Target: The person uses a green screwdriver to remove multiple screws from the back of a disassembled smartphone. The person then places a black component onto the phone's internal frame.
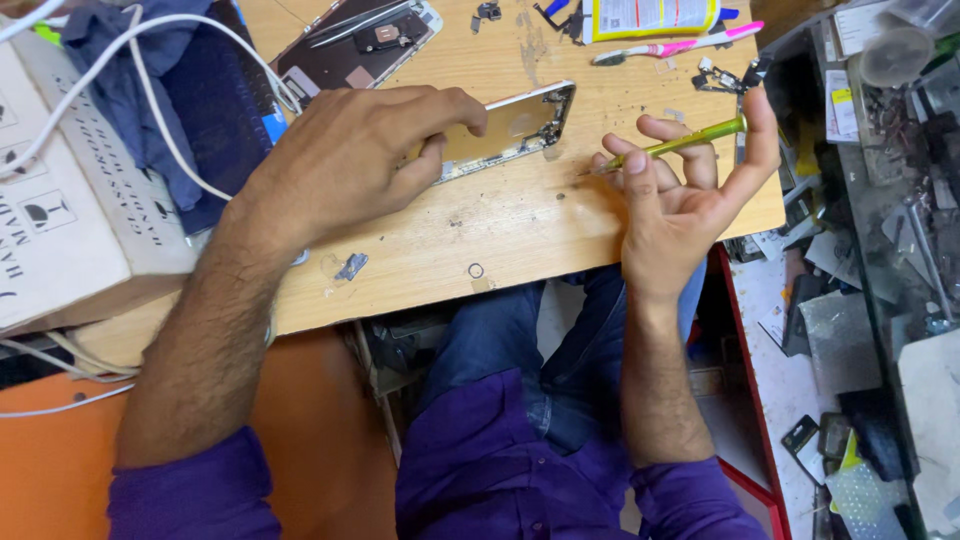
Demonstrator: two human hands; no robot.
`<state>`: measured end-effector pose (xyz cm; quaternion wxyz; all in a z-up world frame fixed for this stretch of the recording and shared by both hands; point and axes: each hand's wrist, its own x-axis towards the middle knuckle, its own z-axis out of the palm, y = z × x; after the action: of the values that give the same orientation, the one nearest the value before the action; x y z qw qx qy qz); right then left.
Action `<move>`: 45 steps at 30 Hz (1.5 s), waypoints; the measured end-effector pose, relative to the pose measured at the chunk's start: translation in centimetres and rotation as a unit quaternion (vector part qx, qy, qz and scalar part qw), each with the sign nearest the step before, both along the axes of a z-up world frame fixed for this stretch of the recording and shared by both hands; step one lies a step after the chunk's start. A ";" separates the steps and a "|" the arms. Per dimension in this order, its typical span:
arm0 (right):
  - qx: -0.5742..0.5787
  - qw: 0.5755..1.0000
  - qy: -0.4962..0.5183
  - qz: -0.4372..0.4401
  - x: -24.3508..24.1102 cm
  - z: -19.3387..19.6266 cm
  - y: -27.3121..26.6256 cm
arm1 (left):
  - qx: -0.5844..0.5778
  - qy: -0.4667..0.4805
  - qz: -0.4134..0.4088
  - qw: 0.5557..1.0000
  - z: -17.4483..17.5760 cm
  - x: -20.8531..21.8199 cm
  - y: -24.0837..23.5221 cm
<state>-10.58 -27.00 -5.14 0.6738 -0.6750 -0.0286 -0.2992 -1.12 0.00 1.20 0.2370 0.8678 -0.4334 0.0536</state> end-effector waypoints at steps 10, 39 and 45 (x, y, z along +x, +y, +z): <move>0.196 0.967 0.050 0.152 2.1 1.1 3.7 | 0.000 -0.005 -0.015 1.000 -0.5 0.6 0.0; 0.112 0.984 0.005 0.136 1.8 -2.5 6.6 | -0.033 -0.032 -0.040 0.998 -1.5 0.9 -0.4; 0.107 0.986 -0.006 0.128 1.8 -2.5 6.5 | -0.034 -0.040 -0.045 0.998 -1.2 0.8 -0.2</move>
<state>-8.75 -20.49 -7.63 0.7748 -0.5879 -0.0861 -0.2159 -0.33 -0.24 -0.04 0.2509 0.8363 -0.4787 0.0923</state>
